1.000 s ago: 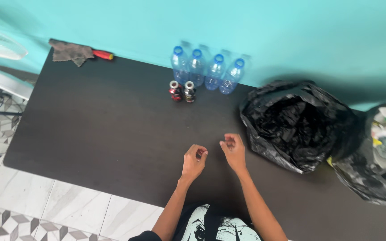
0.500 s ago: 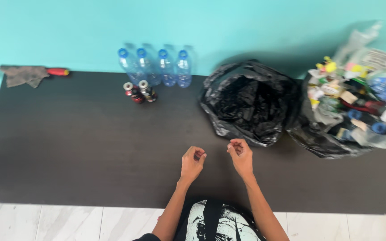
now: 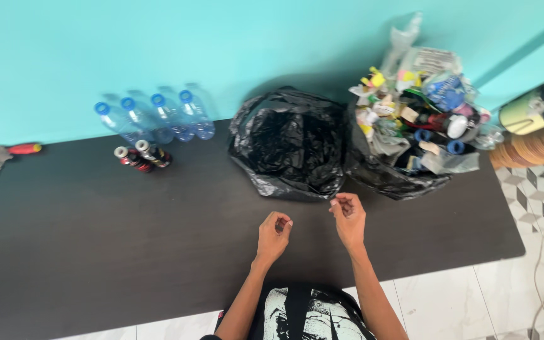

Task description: The person sorts recyclable items from a black plastic bag on a table. They remove plastic water bottles, soda bottles, and a metal can, placing them in separate groups on the table surface.

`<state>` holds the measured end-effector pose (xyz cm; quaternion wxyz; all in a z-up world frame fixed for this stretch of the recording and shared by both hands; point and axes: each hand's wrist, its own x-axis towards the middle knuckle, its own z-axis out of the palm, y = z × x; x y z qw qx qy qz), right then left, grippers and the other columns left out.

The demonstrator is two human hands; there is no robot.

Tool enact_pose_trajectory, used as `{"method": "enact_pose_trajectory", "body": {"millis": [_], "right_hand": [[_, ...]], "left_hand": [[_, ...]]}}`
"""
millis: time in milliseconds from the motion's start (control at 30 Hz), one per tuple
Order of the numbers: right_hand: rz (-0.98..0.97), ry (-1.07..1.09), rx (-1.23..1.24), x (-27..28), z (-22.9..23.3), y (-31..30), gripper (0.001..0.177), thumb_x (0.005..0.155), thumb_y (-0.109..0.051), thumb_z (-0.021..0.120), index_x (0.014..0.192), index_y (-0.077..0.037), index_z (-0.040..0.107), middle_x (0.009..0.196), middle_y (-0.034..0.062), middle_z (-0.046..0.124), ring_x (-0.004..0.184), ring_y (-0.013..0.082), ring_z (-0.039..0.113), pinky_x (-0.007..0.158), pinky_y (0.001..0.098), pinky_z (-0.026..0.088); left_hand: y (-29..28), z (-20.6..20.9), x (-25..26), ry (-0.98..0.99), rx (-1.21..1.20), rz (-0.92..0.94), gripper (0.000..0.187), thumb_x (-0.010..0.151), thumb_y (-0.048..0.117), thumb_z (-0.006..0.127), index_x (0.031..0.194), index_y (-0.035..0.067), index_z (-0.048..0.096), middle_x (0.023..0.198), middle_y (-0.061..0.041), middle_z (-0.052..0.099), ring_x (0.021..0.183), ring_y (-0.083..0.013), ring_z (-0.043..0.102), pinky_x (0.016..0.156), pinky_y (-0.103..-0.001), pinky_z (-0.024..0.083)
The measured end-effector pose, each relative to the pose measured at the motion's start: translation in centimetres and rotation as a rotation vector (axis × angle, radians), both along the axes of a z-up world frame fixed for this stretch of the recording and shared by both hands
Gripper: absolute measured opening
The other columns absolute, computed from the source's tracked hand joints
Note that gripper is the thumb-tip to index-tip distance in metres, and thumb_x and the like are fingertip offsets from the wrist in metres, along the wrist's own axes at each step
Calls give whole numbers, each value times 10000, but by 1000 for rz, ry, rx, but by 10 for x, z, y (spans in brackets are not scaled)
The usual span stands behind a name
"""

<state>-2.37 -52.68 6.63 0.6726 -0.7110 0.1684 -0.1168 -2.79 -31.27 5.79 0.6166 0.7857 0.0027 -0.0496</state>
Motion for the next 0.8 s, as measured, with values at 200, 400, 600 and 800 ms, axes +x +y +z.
{"method": "enact_pose_trajectory", "body": {"millis": [200, 400, 600, 800], "right_hand": [[-131, -80, -12, -7, 9, -52, 173, 967, -42, 658, 1121, -8, 586, 947, 63, 669, 775, 99, 653, 653, 221, 493], [-254, -156, -47, -10, 28, -104, 169, 1004, -62, 649, 1141, -6, 568, 960, 94, 694, 768, 107, 649, 650, 220, 488], [-292, -216, -57, -8, 51, -139, 194, 1027, -77, 646, 1166, 8, 541, 970, 120, 703, 769, 117, 654, 641, 224, 492], [-286, -272, -83, 14, 76, -164, 250, 1012, -64, 666, 1193, 22, 516, 1012, 117, 650, 763, 132, 661, 595, 248, 525]], "left_hand": [[-37, 3, 3, 4, -10, -76, 68, 890, 78, 712, 929, 49, 663, 884, -40, 697, 796, -143, 680, 636, -283, 523], [-69, 4, 6, 5, -12, -124, 73, 893, 87, 716, 935, 52, 667, 890, -40, 700, 803, -147, 682, 638, -284, 519], [-94, 4, 10, 20, -28, -140, 79, 893, 90, 720, 939, 53, 667, 891, -39, 699, 797, -148, 679, 633, -287, 514], [-112, 5, 16, 12, -17, -135, 74, 894, 88, 718, 934, 52, 667, 886, -41, 706, 791, -149, 681, 633, -287, 515]]}}
